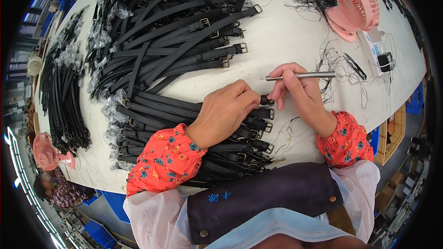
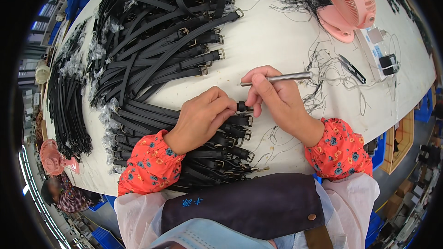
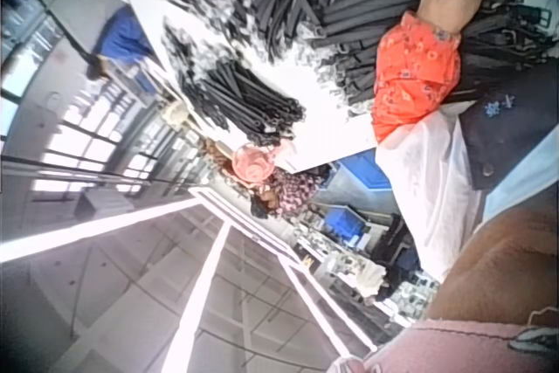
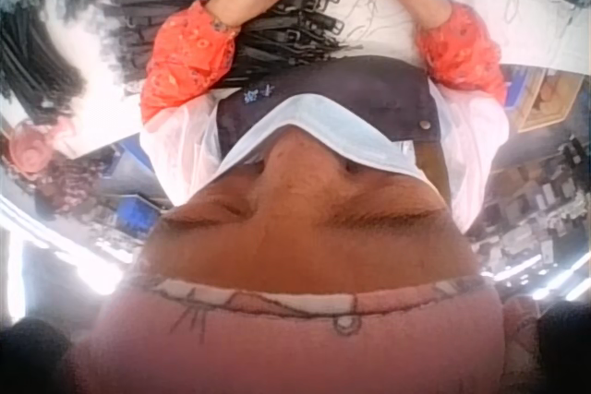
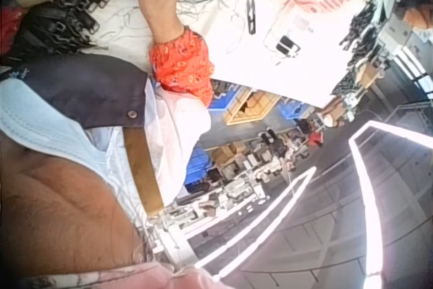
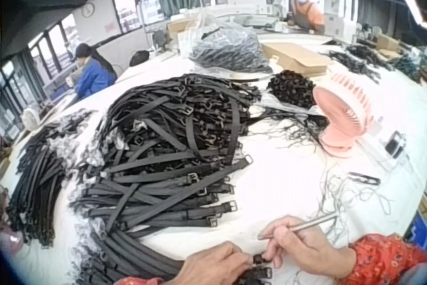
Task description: The person uses a metal tool to attach metal buckles to the ends of black leather belts. They work on a white table covered with a large pile of belts, repeatedly picking up a belt, inserting the buckle, and using the tool to secure it.
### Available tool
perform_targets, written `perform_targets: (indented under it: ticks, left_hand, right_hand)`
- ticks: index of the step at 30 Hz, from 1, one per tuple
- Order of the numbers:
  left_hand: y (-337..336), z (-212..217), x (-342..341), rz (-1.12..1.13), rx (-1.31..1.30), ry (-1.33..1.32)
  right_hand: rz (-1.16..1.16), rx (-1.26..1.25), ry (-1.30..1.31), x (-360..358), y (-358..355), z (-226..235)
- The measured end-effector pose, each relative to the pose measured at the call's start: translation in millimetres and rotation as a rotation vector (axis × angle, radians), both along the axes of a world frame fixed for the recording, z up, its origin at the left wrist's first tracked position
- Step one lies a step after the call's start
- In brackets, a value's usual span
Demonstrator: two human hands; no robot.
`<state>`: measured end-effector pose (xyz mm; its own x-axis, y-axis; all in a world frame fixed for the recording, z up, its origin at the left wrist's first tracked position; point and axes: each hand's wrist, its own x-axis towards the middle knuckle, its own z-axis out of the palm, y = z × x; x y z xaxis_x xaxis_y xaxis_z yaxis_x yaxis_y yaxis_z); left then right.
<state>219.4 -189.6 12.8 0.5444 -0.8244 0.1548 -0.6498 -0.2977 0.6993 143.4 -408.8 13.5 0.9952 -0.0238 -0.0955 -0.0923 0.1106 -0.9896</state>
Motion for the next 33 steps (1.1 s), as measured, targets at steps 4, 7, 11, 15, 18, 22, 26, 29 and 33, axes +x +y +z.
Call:
perform_targets:
  ticks: [4,7,11,15,18,22,26,29,33]
  left_hand:
    - [2,1,3,0.067,-0.03,0.169]
    - [6,4,8,0.097,-0.034,0.262]
    - [9,4,11,0.12,-0.052,0.349]
    - [10,5,11,0.135,-0.055,0.429]
    - [10,8,11,0.122,-0.043,0.426]
    - [10,6,11,0.123,-0.057,0.424]
    - [9,7,10,0.123,-0.062,0.427]
    - [9,7,10,0.121,-0.059,0.423]
    - [9,5,10,0.115,-0.065,0.411]
  right_hand:
    - [0.056,-0.025,0.02,-2,0,0]
    - [0.09,-0.068,0.06,-3,1,3]
    - [0.15,-0.123,0.064,-3,2,3]
    - [0.165,-0.141,0.074,-3,2,5]
    - [0.172,-0.144,0.077,-2,3,6]
    - [0.19,-0.146,0.076,-1,5,6]
    - [0.189,-0.162,0.083,-1,4,6]
    - [0.187,-0.168,0.09,-1,4,5]
    - [0.19,-0.17,0.092,-1,4,5]
